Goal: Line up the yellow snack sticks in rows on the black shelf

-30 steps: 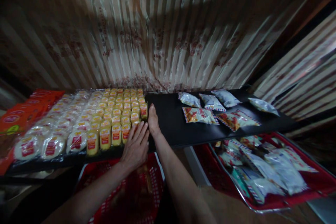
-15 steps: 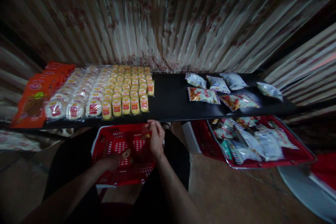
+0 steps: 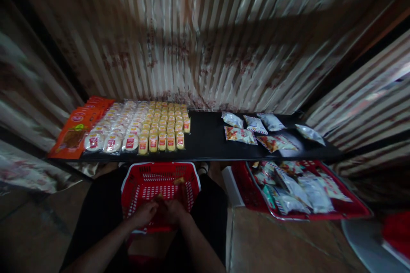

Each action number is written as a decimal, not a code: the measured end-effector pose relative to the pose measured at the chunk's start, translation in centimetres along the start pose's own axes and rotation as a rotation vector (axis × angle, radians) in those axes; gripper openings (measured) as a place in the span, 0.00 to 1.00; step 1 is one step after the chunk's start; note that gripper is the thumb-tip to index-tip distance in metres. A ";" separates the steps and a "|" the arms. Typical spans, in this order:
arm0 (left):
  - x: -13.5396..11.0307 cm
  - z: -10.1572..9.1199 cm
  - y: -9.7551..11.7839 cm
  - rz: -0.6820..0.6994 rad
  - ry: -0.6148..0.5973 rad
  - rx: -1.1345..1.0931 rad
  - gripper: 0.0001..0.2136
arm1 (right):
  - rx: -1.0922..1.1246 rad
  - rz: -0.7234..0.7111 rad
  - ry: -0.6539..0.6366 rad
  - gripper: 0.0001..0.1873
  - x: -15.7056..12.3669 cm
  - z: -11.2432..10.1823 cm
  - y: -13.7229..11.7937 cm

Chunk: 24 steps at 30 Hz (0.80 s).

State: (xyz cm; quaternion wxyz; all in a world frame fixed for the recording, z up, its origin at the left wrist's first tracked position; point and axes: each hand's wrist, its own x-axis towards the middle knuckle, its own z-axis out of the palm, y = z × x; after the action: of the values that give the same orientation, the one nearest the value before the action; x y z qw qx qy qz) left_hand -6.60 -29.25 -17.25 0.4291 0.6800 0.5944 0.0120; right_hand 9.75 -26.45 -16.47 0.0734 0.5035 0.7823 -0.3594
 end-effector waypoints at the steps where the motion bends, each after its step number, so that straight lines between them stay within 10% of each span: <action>1: -0.4 -0.2 0.0 0.010 0.025 -0.002 0.16 | -0.011 0.022 0.000 0.15 -0.2 -0.1 -0.2; 14: -3.5 -9.5 4.4 0.358 0.868 0.366 0.20 | 0.106 0.028 0.054 0.16 -3.9 -0.3 -2.6; 24: -1.6 -14.5 4.6 0.310 0.992 0.582 0.24 | 0.113 0.086 0.090 0.15 -3.7 0.1 -2.5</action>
State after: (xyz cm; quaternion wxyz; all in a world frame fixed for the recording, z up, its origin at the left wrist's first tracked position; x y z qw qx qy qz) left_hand -11.05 -21.99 -4.60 -0.1106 0.7617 0.5965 0.2275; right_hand 9.42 -29.81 -13.53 0.0248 0.5557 0.7409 -0.3764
